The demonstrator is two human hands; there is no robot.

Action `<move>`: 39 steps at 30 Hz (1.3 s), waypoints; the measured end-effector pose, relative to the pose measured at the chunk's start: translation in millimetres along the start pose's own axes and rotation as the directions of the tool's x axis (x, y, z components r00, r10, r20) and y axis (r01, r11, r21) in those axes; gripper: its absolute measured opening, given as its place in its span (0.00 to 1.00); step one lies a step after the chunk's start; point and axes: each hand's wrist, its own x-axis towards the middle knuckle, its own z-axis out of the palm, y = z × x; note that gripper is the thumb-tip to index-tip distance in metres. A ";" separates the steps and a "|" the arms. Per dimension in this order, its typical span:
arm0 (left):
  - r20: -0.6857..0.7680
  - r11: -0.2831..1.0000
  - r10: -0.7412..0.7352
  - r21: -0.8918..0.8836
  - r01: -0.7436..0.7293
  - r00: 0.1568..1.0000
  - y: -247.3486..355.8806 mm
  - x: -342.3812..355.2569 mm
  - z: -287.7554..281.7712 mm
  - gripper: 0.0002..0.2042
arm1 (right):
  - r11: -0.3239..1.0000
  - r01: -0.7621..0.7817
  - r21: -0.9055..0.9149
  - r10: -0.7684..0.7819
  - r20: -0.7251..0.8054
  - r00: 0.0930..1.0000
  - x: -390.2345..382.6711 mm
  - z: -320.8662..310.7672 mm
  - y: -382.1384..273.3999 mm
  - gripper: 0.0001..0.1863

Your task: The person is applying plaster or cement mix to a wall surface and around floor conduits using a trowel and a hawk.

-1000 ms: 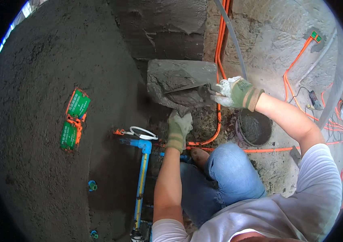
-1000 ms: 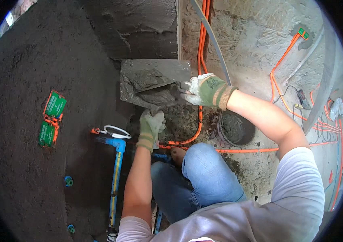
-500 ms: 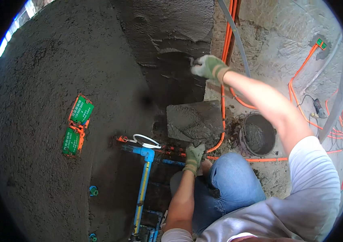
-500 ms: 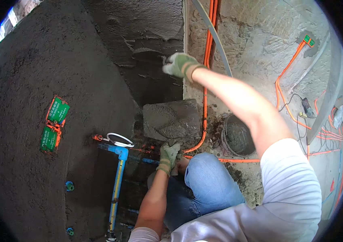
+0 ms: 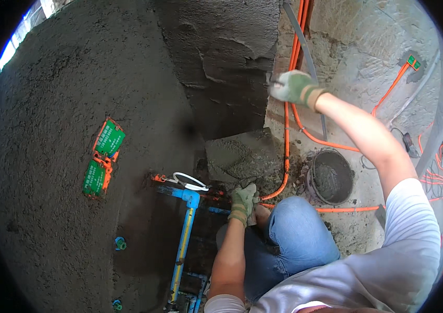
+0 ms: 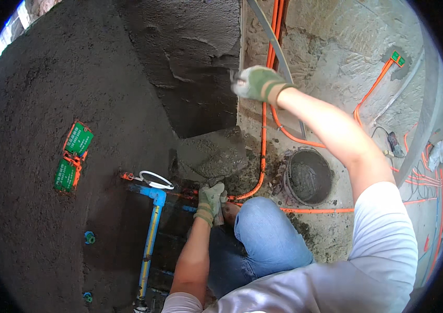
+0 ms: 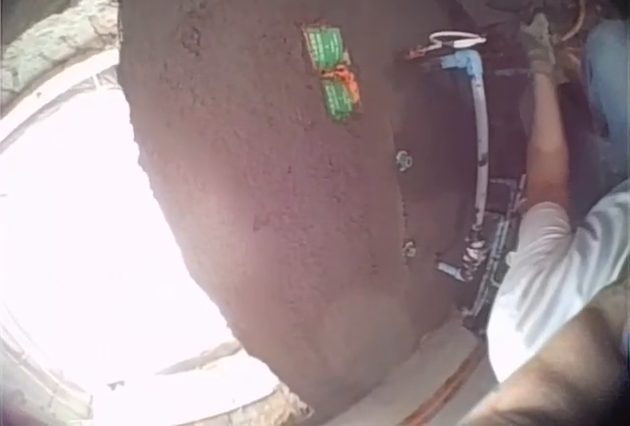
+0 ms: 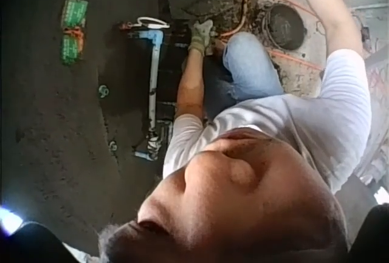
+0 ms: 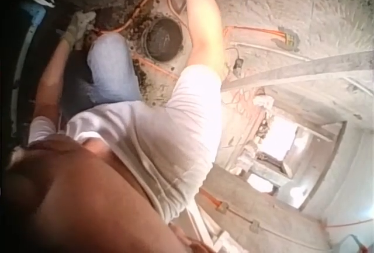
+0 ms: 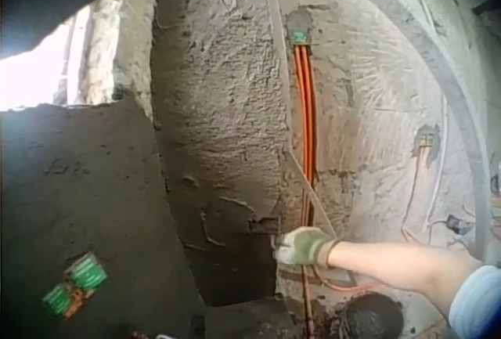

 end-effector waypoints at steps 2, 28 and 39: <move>0.023 1.000 -0.015 0.025 0.014 1.000 3.1 -2.8 4.6 0.13 | 0.999 -0.033 -0.024 0.034 0.058 0.998 5.8 5.6 -1.1 0.23; 0.021 0.982 0.174 0.074 -0.175 0.985 69.5 -46.3 61.0 0.11 | 0.779 0.503 -0.374 -0.586 -0.152 0.796 -196.1 96.1 17.1 0.16; 0.125 0.973 0.180 0.123 -0.195 0.976 27.8 -42.5 63.3 0.11 | 0.953 0.290 -0.086 -0.293 -0.029 0.956 -157.8 137.0 56.4 0.12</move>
